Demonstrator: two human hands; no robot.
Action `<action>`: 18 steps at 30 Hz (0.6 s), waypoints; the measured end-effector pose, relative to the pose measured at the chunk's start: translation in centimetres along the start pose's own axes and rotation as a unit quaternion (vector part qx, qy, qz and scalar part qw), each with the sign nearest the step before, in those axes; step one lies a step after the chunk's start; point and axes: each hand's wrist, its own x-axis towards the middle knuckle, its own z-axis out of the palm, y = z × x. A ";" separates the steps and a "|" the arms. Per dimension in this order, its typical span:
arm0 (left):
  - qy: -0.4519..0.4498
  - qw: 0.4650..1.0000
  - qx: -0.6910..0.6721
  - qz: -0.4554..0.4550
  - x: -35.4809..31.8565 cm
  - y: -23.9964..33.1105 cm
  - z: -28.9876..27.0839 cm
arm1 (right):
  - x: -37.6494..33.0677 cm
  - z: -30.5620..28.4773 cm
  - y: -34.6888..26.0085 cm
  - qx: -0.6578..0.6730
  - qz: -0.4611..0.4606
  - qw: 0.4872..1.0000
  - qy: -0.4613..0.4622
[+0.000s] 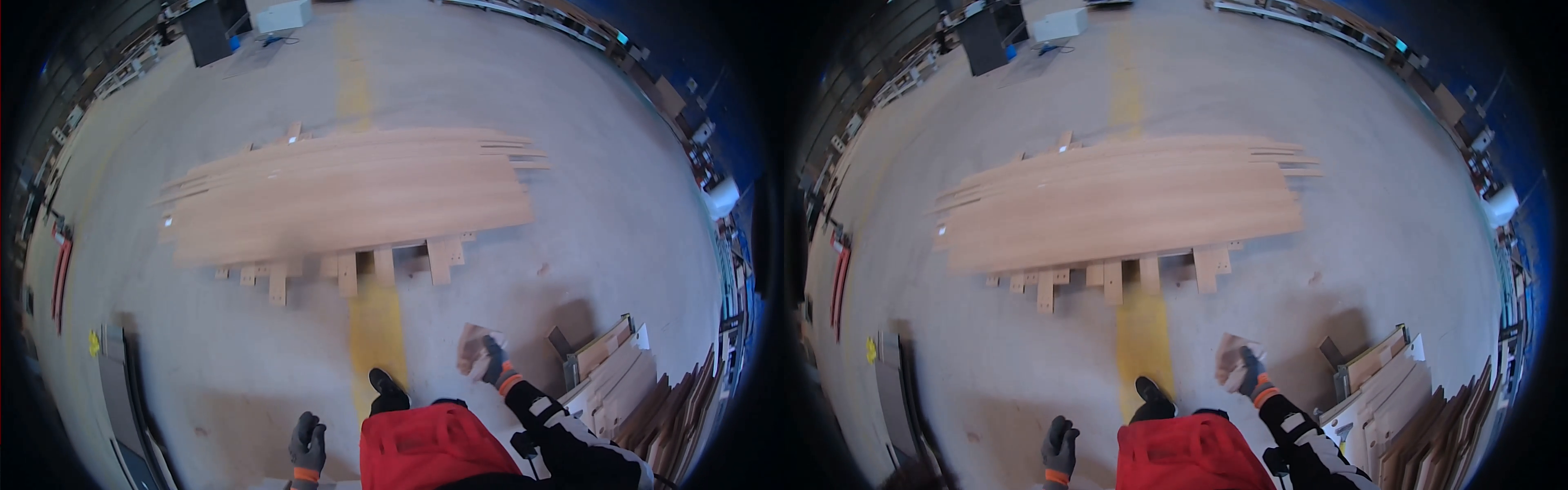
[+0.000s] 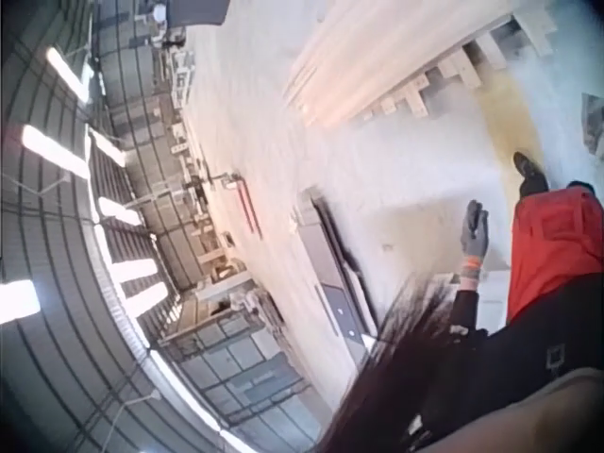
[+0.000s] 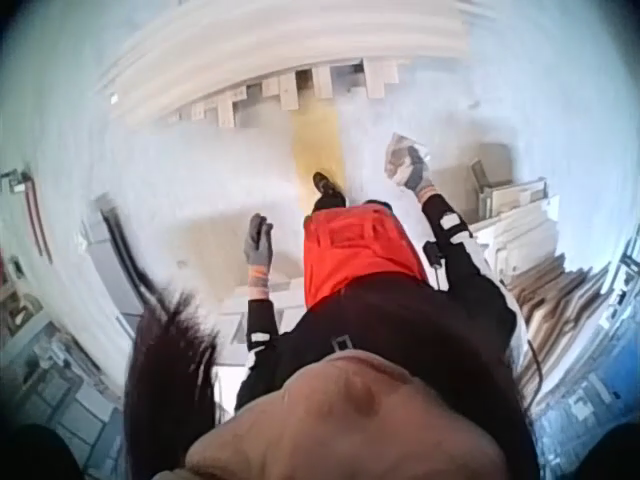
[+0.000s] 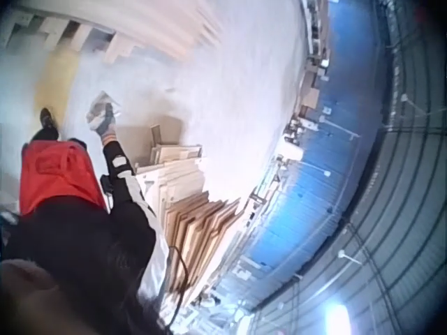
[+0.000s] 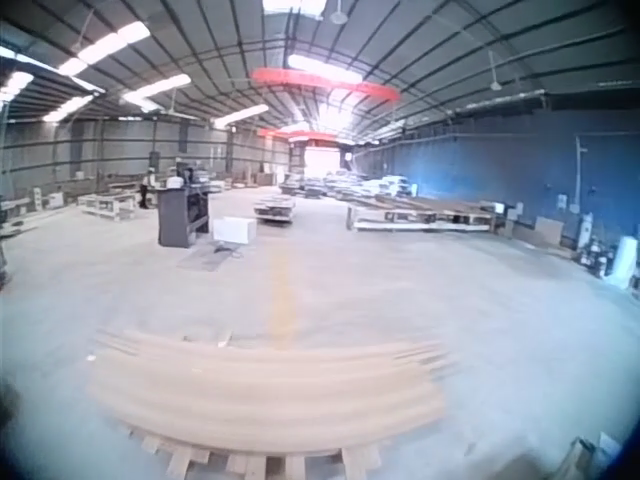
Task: Cleaning large wood panels by wiping them with a cloth and using a scraper to remove surface debris.
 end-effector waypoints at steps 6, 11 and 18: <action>-0.115 0.981 0.156 -0.013 17.5 1.5 5.1 | 7.3 4.5 -9.5 0.040 -0.116 0.988 0.093; -0.126 0.964 0.235 0.016 34.9 -0.5 13.3 | 23.4 10.7 -15.7 -0.016 -0.176 0.980 0.097; -0.106 0.932 0.347 0.000 59.3 -7.4 30.4 | 56.0 20.3 -24.6 0.007 -0.270 0.952 0.141</action>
